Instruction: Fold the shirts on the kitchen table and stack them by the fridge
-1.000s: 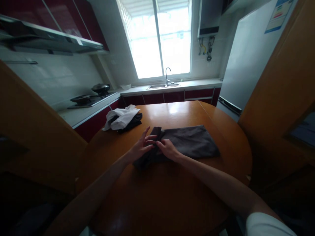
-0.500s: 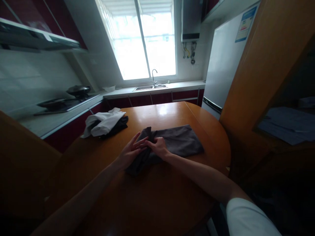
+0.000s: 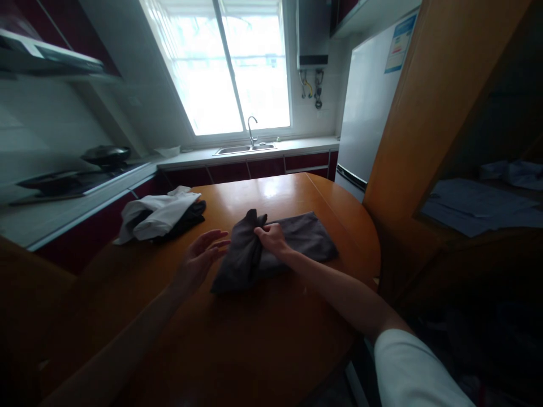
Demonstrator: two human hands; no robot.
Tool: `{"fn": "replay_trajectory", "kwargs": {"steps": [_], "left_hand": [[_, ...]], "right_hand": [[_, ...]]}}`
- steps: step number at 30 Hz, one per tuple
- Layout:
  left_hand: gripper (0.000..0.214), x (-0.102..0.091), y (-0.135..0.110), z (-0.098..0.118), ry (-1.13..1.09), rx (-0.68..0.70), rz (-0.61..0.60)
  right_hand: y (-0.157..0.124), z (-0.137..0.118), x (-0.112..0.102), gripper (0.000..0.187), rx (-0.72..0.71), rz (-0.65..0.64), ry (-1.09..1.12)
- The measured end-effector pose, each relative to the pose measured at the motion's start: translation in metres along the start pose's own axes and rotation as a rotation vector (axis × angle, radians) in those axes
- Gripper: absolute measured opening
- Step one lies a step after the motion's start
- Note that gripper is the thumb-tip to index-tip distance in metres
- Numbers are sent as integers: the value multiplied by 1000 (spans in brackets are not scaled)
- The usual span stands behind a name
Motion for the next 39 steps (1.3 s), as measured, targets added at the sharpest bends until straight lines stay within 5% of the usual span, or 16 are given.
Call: {"fn": "replay_trajectory", "kwargs": {"steps": [6, 13, 18, 30, 39], "left_hand": [[24, -3, 4, -5, 398, 135, 129], [25, 51, -12, -24, 820, 372, -115], [39, 69, -21, -31, 949, 428, -230], [43, 81, -25, -36, 1033, 511, -344], [47, 83, -29, -41, 1129, 545, -362]], "right_hand": [[29, -25, -66, 29, -44, 20, -49], [44, -19, -130, 20, 159, -47, -25], [50, 5, -164, 25, 278, -60, -158], [55, 20, -197, 23, 282, -20, -232], [50, 55, -207, 18, 397, -99, -342]]}}
Point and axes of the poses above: each hand's wrist, its own y-axis towards the middle knuckle, its own x-axis out of the palm, z = x × y, the point moved 7 cm from there along y, towards the middle knuckle, and after that the axes turned 14 degrees about -x, right-handed, at the moved point
